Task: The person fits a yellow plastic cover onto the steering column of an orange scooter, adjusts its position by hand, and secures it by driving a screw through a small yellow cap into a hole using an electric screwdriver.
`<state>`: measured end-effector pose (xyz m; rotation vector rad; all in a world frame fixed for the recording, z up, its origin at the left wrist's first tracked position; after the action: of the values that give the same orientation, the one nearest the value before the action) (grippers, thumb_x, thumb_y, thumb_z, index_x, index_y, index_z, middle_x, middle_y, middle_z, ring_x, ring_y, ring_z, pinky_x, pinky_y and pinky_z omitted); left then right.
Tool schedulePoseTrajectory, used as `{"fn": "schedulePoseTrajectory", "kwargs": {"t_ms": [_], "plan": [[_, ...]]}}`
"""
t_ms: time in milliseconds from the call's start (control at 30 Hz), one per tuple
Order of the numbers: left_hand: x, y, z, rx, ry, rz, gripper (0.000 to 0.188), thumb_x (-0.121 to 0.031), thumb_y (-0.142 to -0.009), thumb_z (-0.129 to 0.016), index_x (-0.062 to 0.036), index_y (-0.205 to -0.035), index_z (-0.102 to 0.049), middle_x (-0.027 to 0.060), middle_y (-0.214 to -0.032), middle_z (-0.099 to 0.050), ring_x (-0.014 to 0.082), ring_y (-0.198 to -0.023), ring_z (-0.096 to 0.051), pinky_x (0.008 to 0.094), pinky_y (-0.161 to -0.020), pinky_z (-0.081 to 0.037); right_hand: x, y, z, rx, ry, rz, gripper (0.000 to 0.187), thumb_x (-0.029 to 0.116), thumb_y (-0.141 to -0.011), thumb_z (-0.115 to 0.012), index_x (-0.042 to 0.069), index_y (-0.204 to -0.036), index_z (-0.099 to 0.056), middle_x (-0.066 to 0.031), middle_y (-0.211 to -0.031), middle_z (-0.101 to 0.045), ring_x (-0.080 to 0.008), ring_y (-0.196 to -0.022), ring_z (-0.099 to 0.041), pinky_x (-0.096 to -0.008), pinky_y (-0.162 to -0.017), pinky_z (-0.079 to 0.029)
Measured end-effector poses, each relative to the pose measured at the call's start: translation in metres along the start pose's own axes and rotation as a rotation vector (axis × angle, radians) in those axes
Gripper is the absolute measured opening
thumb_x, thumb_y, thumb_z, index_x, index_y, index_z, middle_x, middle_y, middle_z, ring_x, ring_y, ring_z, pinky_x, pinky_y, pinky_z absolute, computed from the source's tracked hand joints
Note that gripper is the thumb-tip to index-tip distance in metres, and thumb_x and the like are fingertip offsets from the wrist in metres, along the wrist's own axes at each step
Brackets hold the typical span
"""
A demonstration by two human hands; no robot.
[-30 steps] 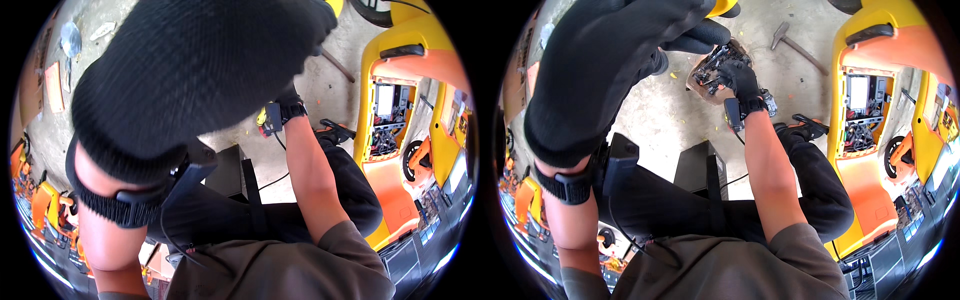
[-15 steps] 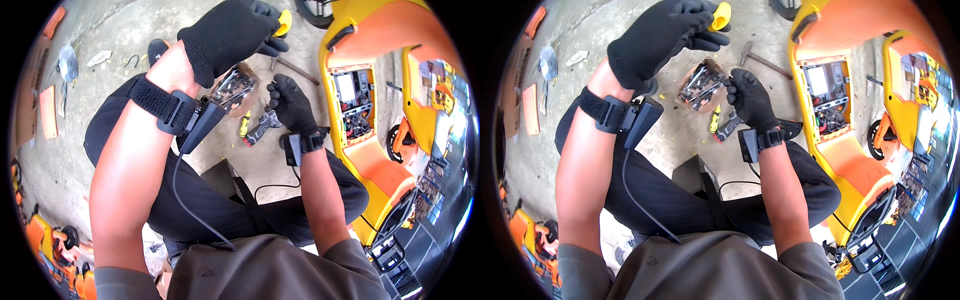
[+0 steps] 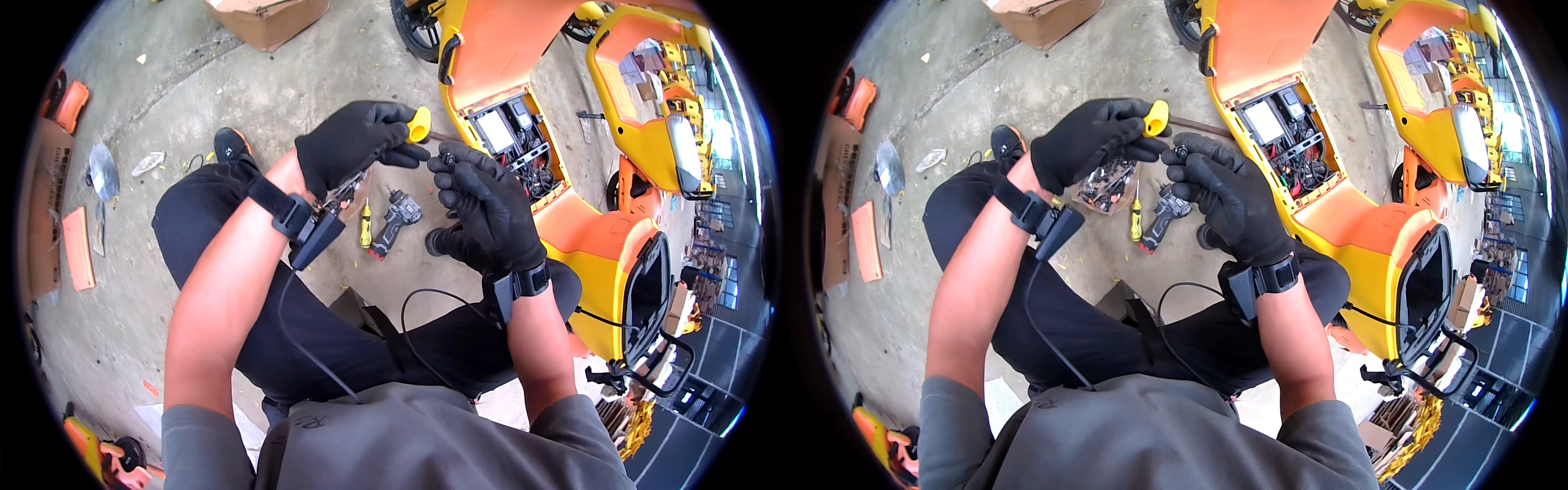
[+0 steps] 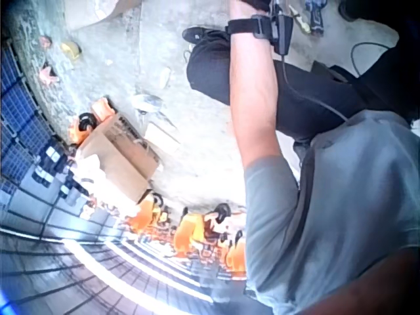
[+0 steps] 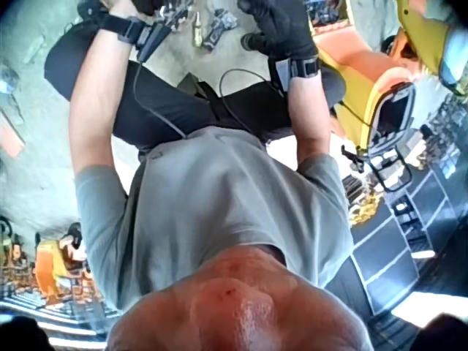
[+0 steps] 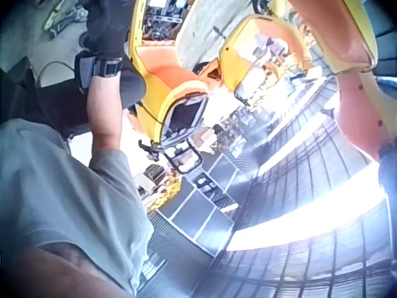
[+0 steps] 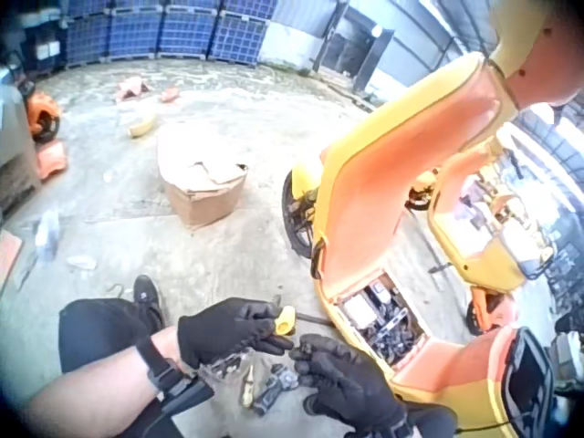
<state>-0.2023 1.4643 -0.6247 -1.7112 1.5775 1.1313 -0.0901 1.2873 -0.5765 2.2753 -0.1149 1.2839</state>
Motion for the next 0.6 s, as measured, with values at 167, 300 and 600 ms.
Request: {"fn": "schedulePoseTrajectory", "kwargs": {"t_ms": [167,300,600], "plan": [[0.017,0.007,-0.03,0.103,0.099,-0.029,0.051,-0.023,-0.106,-0.059,0.0082,-0.144,-0.047,0.0181,-0.131,-0.063,0.0264,-0.119,-0.067,0.0358,-0.106,-0.053,0.005,0.02,0.002,-0.046,0.089,0.014,0.037,0.01,-0.105,-0.059,-0.006,-0.138,-0.055,-0.0123,-0.118,-0.069,-0.0136,-0.096,-0.066,-0.0262,-0.083,-0.056],[0.025,0.01,-0.03,0.053,0.113,-0.003,0.052,-0.024,-0.105,-0.06,0.0067,-0.145,-0.047,0.0194,-0.135,-0.062,0.026,-0.118,-0.067,0.0365,-0.105,-0.054,0.004,0.026,0.008,-0.076,0.225,0.084,0.033,0.013,-0.103,-0.061,-0.003,-0.132,-0.059,-0.0061,-0.109,-0.069,-0.009,-0.089,-0.062,-0.0236,-0.078,-0.053],[-0.043,0.014,0.049,-0.189,-0.233,-0.152,0.043,-0.018,-0.106,-0.058,0.0042,-0.142,-0.052,0.017,-0.131,-0.067,0.0226,-0.114,-0.069,0.0349,-0.102,-0.056,-0.082,-0.04,0.053,-0.061,0.481,-0.116,0.015,0.015,-0.1,-0.065,0.002,-0.107,-0.067,-0.0015,-0.087,-0.067,-0.0084,-0.074,-0.061,-0.0257,-0.067,-0.051]]}}
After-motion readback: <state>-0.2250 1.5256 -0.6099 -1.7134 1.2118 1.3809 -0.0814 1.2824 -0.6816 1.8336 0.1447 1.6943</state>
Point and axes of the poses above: each hand's wrist, its own y-axis away from the middle knuckle, its own z-axis out of the back of the hand, x = y × z, the point moved 4 cm from there along -y, towards the middle knuckle
